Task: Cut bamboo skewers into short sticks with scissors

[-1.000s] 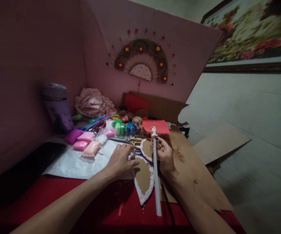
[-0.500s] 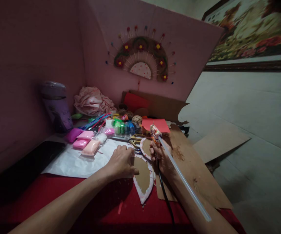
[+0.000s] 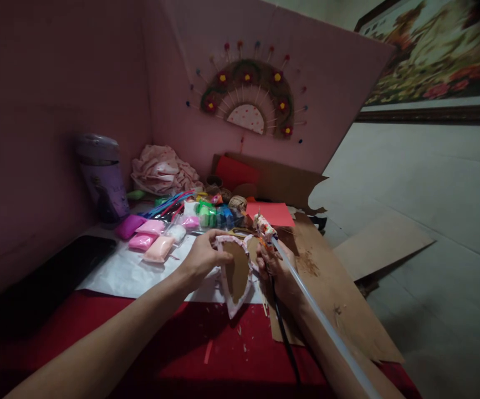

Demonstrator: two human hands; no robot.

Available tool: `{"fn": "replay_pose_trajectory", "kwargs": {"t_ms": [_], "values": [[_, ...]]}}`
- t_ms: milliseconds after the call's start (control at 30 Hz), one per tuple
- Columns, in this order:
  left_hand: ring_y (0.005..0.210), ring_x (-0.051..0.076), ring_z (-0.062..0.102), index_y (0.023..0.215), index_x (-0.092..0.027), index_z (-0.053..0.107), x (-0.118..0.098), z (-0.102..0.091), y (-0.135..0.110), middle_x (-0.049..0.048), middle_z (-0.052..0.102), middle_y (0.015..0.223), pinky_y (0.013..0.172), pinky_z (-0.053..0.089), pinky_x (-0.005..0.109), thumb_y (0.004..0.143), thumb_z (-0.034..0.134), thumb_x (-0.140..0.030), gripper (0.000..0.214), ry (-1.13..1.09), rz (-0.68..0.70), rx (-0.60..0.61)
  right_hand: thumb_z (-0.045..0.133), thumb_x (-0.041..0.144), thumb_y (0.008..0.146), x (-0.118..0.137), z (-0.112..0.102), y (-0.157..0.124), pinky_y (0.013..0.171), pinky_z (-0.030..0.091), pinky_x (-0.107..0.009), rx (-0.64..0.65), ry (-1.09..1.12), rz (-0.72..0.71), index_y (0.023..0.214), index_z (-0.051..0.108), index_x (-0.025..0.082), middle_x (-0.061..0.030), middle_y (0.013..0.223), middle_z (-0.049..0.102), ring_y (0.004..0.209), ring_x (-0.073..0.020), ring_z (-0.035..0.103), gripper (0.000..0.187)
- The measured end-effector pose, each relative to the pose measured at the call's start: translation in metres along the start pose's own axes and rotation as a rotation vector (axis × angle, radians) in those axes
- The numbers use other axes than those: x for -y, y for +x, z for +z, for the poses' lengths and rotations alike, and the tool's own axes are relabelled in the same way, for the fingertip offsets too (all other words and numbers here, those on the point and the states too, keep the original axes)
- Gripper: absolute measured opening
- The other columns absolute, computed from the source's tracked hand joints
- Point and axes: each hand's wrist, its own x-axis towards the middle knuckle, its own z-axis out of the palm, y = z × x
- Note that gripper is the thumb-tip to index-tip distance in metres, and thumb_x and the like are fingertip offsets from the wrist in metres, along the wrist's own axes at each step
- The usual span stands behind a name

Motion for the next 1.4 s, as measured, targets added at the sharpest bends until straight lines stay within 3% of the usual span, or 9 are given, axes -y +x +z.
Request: {"fn": "replay_pose_trajectory", "kwargs": {"t_ms": [167, 367, 500, 600, 700, 833, 1067, 1267, 1400], "values": [[0.047, 0.01, 0.051, 0.071, -0.011, 0.058, -0.007, -0.006, 0.004, -0.0016, 0.056, 0.056, 0.041, 0.035, 0.019, 0.051, 0.06, -0.019, 0.022, -0.078, -0.007, -0.189, 0.068, 0.04, 0.071, -0.001, -0.002, -0.005, 0.031, 0.019, -0.014, 0.06, -0.001, 0.117, 0.078, 0.051, 0.018, 0.008, 0.05, 0.037, 0.038, -0.0029, 0.026, 0.028], [0.045, 0.011, 0.052, 0.07, -0.013, 0.058, -0.005, -0.014, 0.014, -0.0013, 0.057, 0.055, 0.039, 0.034, 0.019, 0.053, 0.059, -0.027, 0.022, -0.071, 0.006, -0.346, 0.062, 0.047, 0.075, 0.002, 0.003, -0.011, 0.028, 0.028, -0.015, 0.069, 0.018, 0.176, 0.097, 0.057, 0.019, 0.0058, 0.059, 0.047, 0.037, -0.0035, 0.032, 0.036], [0.047, 0.011, 0.053, 0.073, -0.013, 0.059, -0.001, -0.013, 0.014, -0.0009, 0.058, 0.058, 0.041, 0.034, 0.019, 0.056, 0.058, -0.028, 0.022, -0.054, 0.02, -0.312, 0.066, 0.045, 0.072, -0.002, 0.004, -0.011, 0.031, 0.03, -0.018, -0.004, -0.105, 0.148, 0.09, 0.06, 0.017, 0.0063, 0.05, 0.047, 0.035, -0.0054, 0.035, 0.034], [0.048, 0.01, 0.051, 0.072, -0.013, 0.059, 0.002, -0.006, 0.008, -0.0014, 0.057, 0.058, 0.042, 0.034, 0.019, 0.061, 0.056, -0.029, 0.019, -0.039, 0.035, -0.208, 0.07, 0.038, 0.068, -0.007, 0.002, -0.01, 0.048, 0.043, -0.022, -0.095, -0.232, 0.027, 0.086, 0.064, 0.017, 0.0017, 0.061, 0.059, 0.05, -0.0103, 0.052, 0.028], [0.049, 0.008, 0.048, 0.069, -0.014, 0.057, 0.004, 0.001, 0.001, -0.0029, 0.055, 0.059, 0.046, 0.035, 0.018, 0.065, 0.056, -0.027, 0.015, 0.006, 0.113, -0.138, 0.067, 0.037, 0.072, -0.01, -0.001, -0.008, 0.067, 0.046, -0.028, -0.066, -0.363, -0.038, 0.078, 0.065, 0.018, -0.0014, 0.074, 0.065, 0.067, -0.0152, 0.059, 0.02], [0.052, 0.007, 0.046, 0.072, -0.014, 0.057, 0.006, 0.004, -0.003, -0.0037, 0.054, 0.061, 0.05, 0.037, 0.018, 0.07, 0.054, -0.026, 0.013, 0.09, 0.209, -0.122, 0.066, 0.034, 0.073, -0.01, -0.003, -0.008, 0.073, 0.047, -0.031, -0.016, -0.419, -0.04, 0.082, 0.064, 0.018, -0.0019, 0.08, 0.066, 0.074, -0.0177, 0.06, 0.019], [0.062, 0.01, 0.049, 0.078, -0.014, 0.057, 0.009, 0.003, -0.003, -0.0011, 0.056, 0.069, 0.055, 0.038, 0.019, 0.075, 0.051, -0.026, 0.013, 0.195, 0.284, -0.116, 0.065, 0.031, 0.073, -0.01, -0.004, -0.008, 0.074, 0.045, -0.03, -0.004, -0.471, -0.054, 0.084, 0.065, 0.018, -0.0021, 0.083, 0.067, 0.078, -0.0183, 0.06, 0.016], [0.065, 0.011, 0.048, 0.081, -0.015, 0.056, 0.01, 0.004, -0.005, -0.0013, 0.055, 0.071, 0.057, 0.037, 0.02, 0.078, 0.048, -0.027, 0.014, 0.243, 0.279, -0.079, 0.064, 0.034, 0.073, -0.013, -0.005, -0.007, 0.062, 0.043, -0.027, -0.069, -0.501, -0.016, 0.077, 0.065, 0.017, -0.0008, 0.069, 0.065, 0.063, -0.0155, 0.057, 0.018], [0.065, 0.01, 0.045, 0.079, -0.016, 0.054, 0.01, 0.006, -0.007, -0.0025, 0.053, 0.069, 0.058, 0.037, 0.02, 0.079, 0.047, -0.027, 0.013, 0.265, 0.282, -0.101, 0.065, 0.037, 0.073, -0.012, -0.004, -0.009, 0.065, 0.045, -0.029, -0.027, -0.518, -0.003, 0.079, 0.066, 0.017, -0.0017, 0.072, 0.067, 0.067, -0.0176, 0.059, 0.021]]}}
